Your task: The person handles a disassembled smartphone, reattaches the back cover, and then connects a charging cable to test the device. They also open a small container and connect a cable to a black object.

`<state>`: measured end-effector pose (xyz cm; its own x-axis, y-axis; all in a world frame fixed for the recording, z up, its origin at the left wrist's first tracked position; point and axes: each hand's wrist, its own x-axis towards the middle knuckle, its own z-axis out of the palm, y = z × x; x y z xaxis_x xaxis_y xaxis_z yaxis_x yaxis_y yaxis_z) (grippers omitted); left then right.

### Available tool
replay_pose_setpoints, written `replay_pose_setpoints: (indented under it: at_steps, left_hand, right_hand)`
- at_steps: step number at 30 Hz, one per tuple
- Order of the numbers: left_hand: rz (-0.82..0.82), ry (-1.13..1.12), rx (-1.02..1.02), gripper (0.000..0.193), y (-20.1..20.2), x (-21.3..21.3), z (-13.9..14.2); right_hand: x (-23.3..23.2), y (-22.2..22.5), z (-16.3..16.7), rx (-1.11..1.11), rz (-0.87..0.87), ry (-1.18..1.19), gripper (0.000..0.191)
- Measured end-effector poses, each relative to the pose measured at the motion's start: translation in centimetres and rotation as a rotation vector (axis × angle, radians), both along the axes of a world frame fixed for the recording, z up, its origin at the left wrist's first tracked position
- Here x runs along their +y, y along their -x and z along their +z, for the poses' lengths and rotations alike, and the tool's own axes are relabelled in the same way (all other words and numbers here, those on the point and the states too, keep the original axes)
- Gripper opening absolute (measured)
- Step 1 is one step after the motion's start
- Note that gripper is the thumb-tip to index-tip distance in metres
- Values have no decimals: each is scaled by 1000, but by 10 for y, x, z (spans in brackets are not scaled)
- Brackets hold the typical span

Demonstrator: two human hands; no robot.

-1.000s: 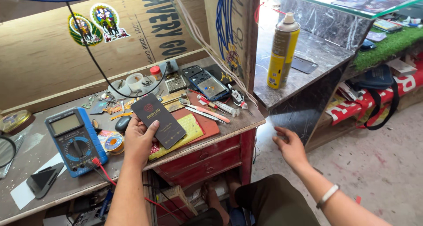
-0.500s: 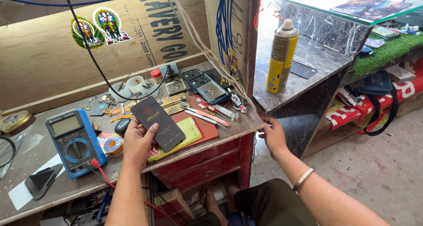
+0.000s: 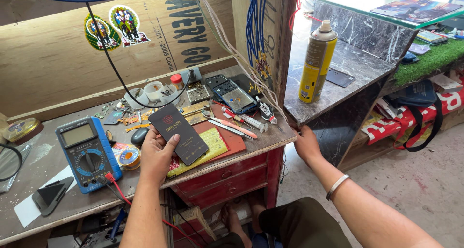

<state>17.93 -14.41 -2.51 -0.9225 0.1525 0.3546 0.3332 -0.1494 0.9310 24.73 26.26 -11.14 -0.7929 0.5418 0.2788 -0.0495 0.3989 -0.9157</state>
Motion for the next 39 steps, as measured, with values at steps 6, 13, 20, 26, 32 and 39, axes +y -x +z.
replay_pose_setpoints:
  at_steps: [6,13,20,26,32,39]
  left_hand:
    - [1,-7,-6,42,2,-3,1]
    - [21,7,-25,37,1,-3,1]
    - [20,5,-18,38,-1,-3,3]
    - [10,3,-7,38,2,-3,1]
    - [13,3,-6,38,-1,-2,0]
    - [19,4,-21,40,-2,0,4]
  right_hand:
    - [-13,-11,-8,33,-237,-300,29]
    - [-23,-28,-15,183,-157,-164,20]
    - [-9,-39,-24,428,-102,50,24]
    - [-6,-66,-16,247,339,446,24]
    - [-12,-58,0,-112,184,541,42]
    - [-9,-55,-3,0,107,303,26]
